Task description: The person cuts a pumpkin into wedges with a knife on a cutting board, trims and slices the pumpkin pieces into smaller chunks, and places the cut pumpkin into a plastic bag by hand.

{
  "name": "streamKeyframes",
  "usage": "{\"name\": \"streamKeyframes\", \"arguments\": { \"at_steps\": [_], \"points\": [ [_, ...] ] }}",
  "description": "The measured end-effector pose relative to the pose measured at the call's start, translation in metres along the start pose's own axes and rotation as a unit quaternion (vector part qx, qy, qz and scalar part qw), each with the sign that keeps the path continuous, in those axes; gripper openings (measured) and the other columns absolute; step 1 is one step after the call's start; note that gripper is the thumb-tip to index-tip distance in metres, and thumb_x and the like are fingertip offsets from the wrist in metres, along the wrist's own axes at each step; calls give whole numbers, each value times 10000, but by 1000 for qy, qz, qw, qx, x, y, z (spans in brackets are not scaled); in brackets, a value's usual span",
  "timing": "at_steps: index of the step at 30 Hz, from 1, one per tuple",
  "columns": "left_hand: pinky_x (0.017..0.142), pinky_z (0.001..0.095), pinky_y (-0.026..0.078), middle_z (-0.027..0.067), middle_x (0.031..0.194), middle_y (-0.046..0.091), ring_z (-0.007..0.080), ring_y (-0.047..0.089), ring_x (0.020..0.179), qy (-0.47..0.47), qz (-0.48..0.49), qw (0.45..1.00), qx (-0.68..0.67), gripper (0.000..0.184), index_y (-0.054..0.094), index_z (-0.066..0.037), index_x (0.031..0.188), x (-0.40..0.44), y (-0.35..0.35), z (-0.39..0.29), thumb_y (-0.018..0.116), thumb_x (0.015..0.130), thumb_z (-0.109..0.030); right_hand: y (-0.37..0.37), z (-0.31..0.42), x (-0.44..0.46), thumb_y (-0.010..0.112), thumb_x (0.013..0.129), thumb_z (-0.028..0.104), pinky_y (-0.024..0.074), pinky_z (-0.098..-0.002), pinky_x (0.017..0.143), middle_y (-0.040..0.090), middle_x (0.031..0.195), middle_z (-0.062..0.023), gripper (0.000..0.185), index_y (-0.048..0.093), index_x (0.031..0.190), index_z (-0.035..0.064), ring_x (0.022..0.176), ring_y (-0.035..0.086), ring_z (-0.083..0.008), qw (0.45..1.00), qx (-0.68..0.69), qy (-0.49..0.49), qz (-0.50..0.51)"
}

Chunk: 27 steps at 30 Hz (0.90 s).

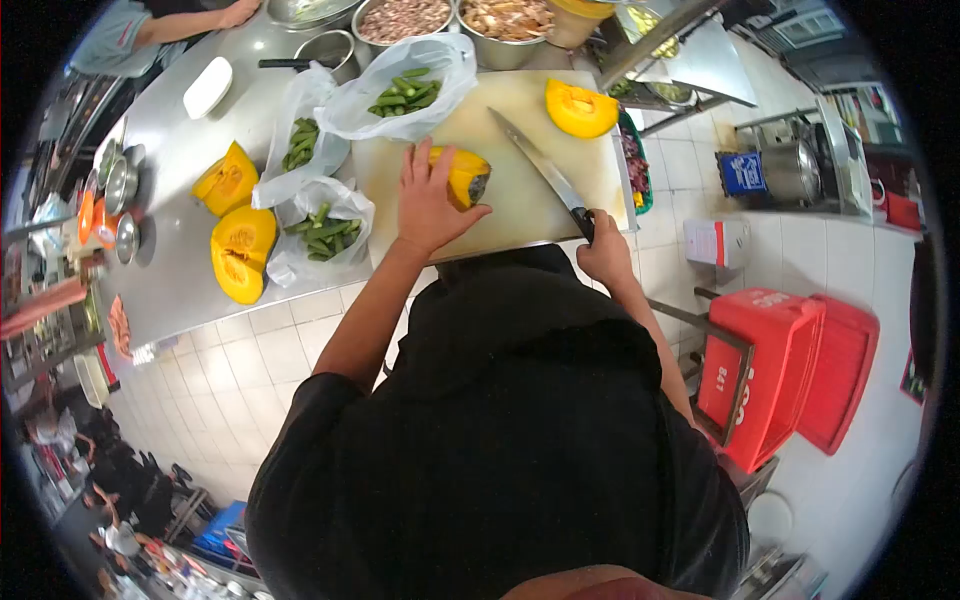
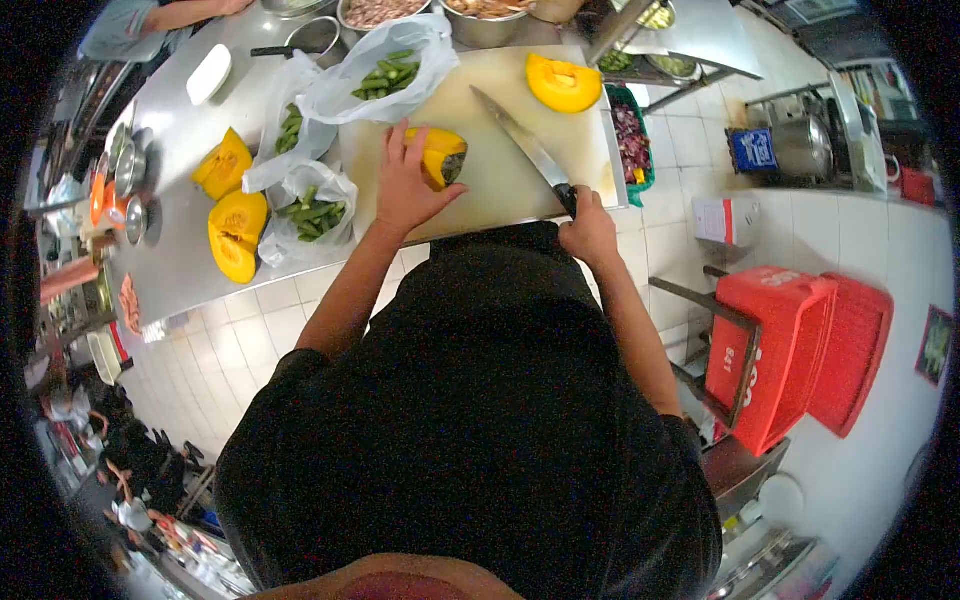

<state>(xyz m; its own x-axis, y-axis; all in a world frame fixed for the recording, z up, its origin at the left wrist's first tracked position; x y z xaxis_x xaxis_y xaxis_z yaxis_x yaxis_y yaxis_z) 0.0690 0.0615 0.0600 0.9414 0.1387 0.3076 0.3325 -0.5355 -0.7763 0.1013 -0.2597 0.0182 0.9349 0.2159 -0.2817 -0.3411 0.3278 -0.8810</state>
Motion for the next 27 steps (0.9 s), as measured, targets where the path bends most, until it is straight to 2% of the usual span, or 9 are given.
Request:
{"name": "streamKeyframes", "arguments": {
  "at_steps": [3,4,7,8,9,12,19,25,27],
  "points": [
    [1152,561,342,241,1469,381,494,329,1379,15,7,1000,-3,1013,452,-60,1429,0,1,3,925,599,-397,3,-11,-23,620,760,61,512,-482,766,650,914,-214,511,545,1265,52,838,641,-429,990,139,23,31],
    [1147,561,347,239,1457,389,489,338,1371,26,-2,1000,-7,1002,452,-60,1428,1,0,4,920,602,-383,-4,-9,-36,611,771,59,487,-425,684,602,753,-163,523,545,1289,46,713,608,-353,984,176,21,16],
    [1132,558,361,236,1424,410,474,365,1347,44,-20,999,-10,976,449,-55,1425,1,1,4,907,613,-344,-24,-17,-70,609,805,51,468,-347,643,583,757,-109,547,534,1347,61,678,568,-221,967,245,36,-50],
    [1127,555,365,237,1416,415,469,372,1341,46,-25,999,-3,970,447,-50,1426,2,1,4,901,617,-335,-33,-18,-79,615,856,43,447,-288,626,580,782,-49,539,521,1386,72,688,529,-119,958,275,59,-48],
    [1123,553,368,237,1408,420,464,379,1335,48,-30,998,7,964,445,-46,1426,3,0,3,895,621,-325,-39,-27,-83,615,898,36,436,-256,637,587,820,-10,495,536,1386,73,713,518,-84,946,308,61,-76],
    [1107,544,381,234,1359,443,456,402,1292,29,-55,998,-21,920,492,-66,1393,2,-4,9,884,608,-342,-42,-81,-76,646,913,64,461,-250,698,620,895,-2,464,563,1369,34,754,525,-84,920,356,62,-152],
    [1126,549,352,256,1427,424,457,374,1355,-28,-59,996,67,960,446,-61,1443,-2,-18,10,880,637,-353,-54,-140,-6,648,921,147,469,-251,677,621,842,-3,463,585,1355,-2,720,521,-74,933,340,44,-109],
    [1150,583,303,274,1492,393,488,333,1393,-70,-67,982,160,981,431,-52,1458,-4,-13,-23,886,660,-397,-46,-166,19,659,948,123,513,-305,824,706,1043,-87,449,574,1373,7,893,624,-136,929,363,14,-63],
    [1148,600,294,272,1498,390,500,323,1397,-72,-98,975,188,976,434,-49,1458,-6,-13,-35,882,669,-410,-48,-174,19,659,946,122,512,-298,813,702,1031,-78,446,577,1372,17,882,619,-128,930,366,24,-40]
  ]
}}
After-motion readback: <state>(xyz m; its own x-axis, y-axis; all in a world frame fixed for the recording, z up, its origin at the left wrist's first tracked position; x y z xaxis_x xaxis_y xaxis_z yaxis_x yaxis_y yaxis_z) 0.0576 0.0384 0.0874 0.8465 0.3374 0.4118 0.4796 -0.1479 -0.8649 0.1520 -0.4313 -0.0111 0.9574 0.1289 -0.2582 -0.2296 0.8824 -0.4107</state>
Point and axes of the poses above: each hand's wrist, its own x-axis towards the middle knuckle, its own y-axis out of the palm, z = x × y, the point moved 8 cm from there along x, towards the middle knuckle
